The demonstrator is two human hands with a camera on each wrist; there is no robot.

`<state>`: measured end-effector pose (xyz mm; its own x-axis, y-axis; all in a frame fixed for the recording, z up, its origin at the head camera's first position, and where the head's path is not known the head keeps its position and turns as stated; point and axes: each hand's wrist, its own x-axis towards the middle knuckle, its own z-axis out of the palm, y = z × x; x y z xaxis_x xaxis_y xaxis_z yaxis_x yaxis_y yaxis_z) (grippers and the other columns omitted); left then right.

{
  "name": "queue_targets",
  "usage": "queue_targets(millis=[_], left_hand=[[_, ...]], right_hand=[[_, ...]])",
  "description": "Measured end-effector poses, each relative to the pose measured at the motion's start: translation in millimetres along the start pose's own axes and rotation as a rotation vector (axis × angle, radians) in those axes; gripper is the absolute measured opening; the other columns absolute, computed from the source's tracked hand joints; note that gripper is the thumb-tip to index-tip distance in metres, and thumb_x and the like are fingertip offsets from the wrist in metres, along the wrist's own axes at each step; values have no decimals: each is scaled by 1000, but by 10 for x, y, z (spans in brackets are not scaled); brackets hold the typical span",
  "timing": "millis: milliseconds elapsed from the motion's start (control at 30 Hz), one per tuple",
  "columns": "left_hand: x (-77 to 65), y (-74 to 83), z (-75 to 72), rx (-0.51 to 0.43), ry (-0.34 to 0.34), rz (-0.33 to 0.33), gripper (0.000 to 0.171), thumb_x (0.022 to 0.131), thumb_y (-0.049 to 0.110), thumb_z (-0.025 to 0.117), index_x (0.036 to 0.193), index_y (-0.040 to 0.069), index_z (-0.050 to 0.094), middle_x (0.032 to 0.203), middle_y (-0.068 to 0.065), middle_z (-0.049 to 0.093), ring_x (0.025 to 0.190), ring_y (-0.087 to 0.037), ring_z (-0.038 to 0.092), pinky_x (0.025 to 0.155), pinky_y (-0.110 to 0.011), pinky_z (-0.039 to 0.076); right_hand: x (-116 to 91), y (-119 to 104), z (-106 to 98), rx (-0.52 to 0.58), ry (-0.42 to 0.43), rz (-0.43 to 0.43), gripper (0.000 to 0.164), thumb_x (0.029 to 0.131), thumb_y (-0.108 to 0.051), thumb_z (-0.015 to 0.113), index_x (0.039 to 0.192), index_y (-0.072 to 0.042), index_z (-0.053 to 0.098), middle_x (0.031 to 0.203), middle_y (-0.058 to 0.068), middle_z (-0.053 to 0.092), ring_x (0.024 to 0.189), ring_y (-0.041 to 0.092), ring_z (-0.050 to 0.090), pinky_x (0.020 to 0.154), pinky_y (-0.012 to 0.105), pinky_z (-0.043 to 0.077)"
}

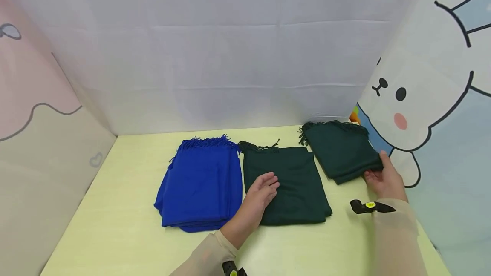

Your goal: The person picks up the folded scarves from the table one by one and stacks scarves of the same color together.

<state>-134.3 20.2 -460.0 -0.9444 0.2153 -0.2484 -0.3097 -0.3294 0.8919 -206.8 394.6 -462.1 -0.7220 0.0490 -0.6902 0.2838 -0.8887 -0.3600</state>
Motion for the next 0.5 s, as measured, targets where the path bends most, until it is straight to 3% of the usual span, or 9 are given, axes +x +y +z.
queue_targets(millis=[167,300,433,500], left_hand=[[182,-54,126,-280,-223,-128,44,96,22,42,135,2,38,136,-16,42,124,-29,40,104,-46,28],[374,-165,262,-460,-387,-274,54,95,32,42,138,0,33,139,-18,37,127,-30,36,105,-45,27],[510,-291,450,-534,-479,-395,64,93,39,45,140,-2,27,141,-19,33,130,-32,31,105,-46,25],[556,-348,550,-549,-485,-428,68,92,41,46,140,-2,26,141,-20,31,130,-33,30,105,-47,25]], right_hand=[[7,77,133,-96,71,-102,37,70,-20,77,97,-19,51,83,1,51,77,15,50,70,31,46],[13,130,190,-205,119,-192,44,68,-22,78,100,-18,48,80,-1,51,74,13,49,64,31,47],[-17,133,193,-262,205,-216,42,71,-19,77,99,-16,46,73,0,53,67,14,49,57,31,47],[-43,108,178,-214,213,-203,33,74,-13,74,94,-14,48,69,2,55,63,16,51,55,31,47]])
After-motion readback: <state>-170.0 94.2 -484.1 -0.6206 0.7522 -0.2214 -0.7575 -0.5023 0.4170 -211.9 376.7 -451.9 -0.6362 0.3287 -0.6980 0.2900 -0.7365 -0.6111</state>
